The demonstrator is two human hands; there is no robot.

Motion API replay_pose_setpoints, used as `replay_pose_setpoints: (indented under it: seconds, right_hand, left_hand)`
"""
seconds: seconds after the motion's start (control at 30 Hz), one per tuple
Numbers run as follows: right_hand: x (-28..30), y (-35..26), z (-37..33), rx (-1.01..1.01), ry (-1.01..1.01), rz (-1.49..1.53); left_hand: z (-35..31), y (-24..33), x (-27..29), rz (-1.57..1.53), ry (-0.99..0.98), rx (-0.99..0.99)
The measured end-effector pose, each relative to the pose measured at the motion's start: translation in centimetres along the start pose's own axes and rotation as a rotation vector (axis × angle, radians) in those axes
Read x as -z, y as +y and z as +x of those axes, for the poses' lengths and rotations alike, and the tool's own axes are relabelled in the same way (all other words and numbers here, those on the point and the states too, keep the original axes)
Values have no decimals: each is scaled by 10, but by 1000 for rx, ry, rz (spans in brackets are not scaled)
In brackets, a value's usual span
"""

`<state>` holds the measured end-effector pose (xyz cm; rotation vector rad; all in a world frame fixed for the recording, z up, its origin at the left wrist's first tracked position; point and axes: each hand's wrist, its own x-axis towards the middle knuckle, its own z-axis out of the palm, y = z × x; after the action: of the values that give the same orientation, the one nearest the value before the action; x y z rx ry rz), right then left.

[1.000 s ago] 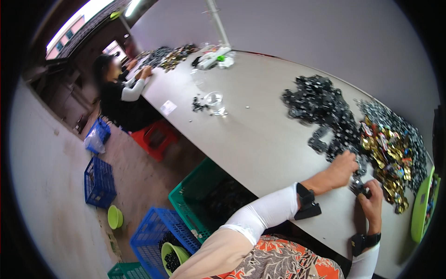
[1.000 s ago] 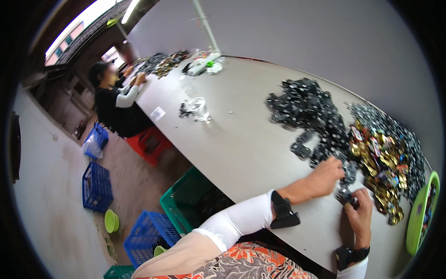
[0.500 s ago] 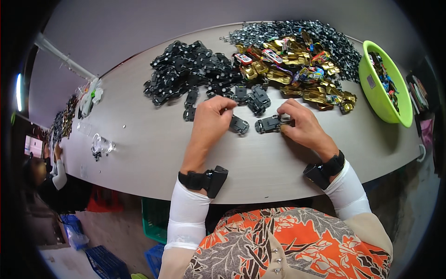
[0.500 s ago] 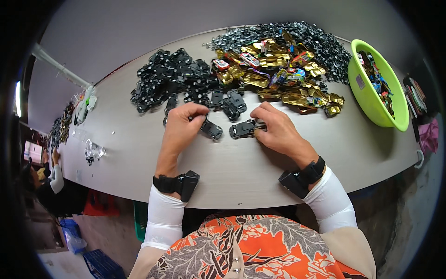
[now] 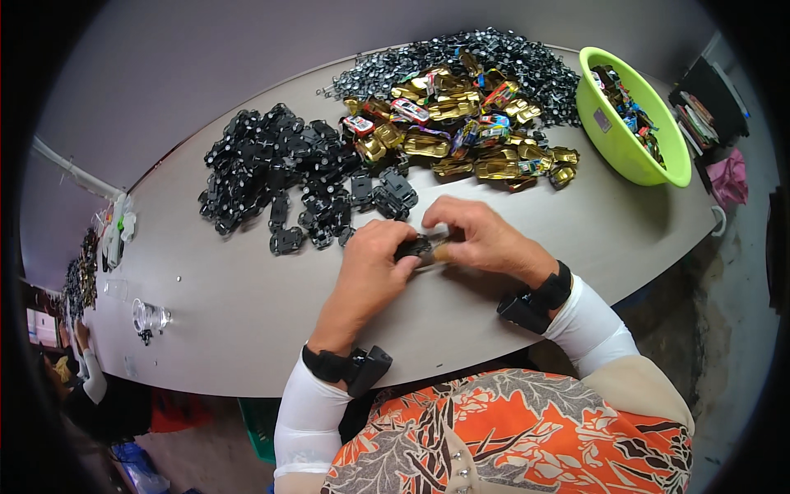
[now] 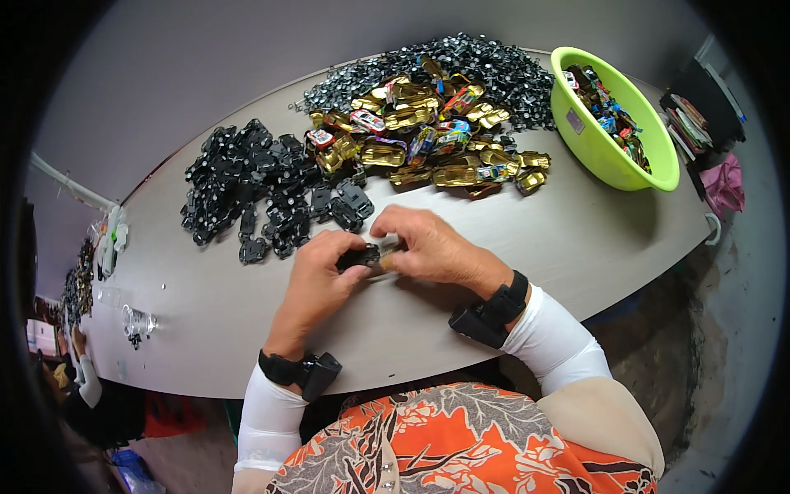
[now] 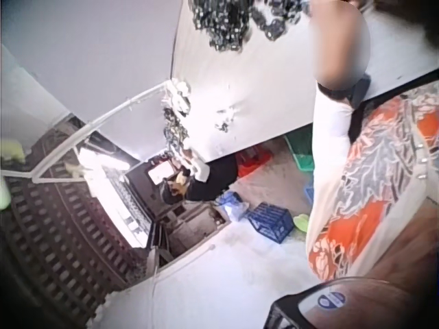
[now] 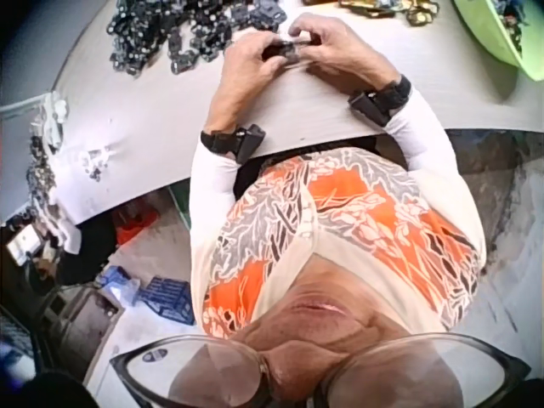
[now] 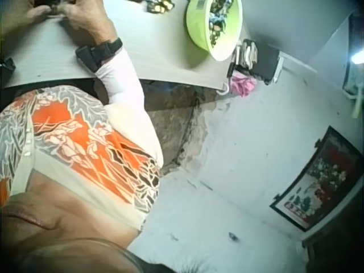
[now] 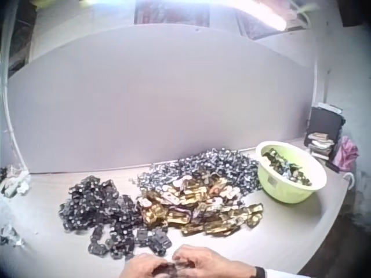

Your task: The person assembles small toy cars by hand at a table. They pick up a black chassis and a gold body, fit the body onto the chassis, and place the completed car on the table. This process is repeated with multiple cars of different colors.

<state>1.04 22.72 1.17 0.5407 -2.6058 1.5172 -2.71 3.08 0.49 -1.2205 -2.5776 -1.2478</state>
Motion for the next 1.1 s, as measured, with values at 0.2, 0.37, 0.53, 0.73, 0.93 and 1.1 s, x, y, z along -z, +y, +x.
replay_pose_setpoints:
  seconds: [0.2,0.37,0.53,0.73,0.93,1.1]
  right_hand:
    - [27,29,14,152,312,-619]
    - [18,45,21,149,235,-741]
    - [19,36,14,79,257,-484]
    - [23,42,12,129,214,-571]
    - [22,19,7,-90,105,-317]
    - [9,2,0,-13,43,-159]
  left_hand:
    - [1,10,14,-173,-15,144]
    - [3,7,11,-322,-11,127]
    - [0,6,12,-259,22,145]
    - [0,10,10,-557,-14,353]
    - [2,7,13,-1229,-58,623]
    - [0,1,2,-1322,-35,665]
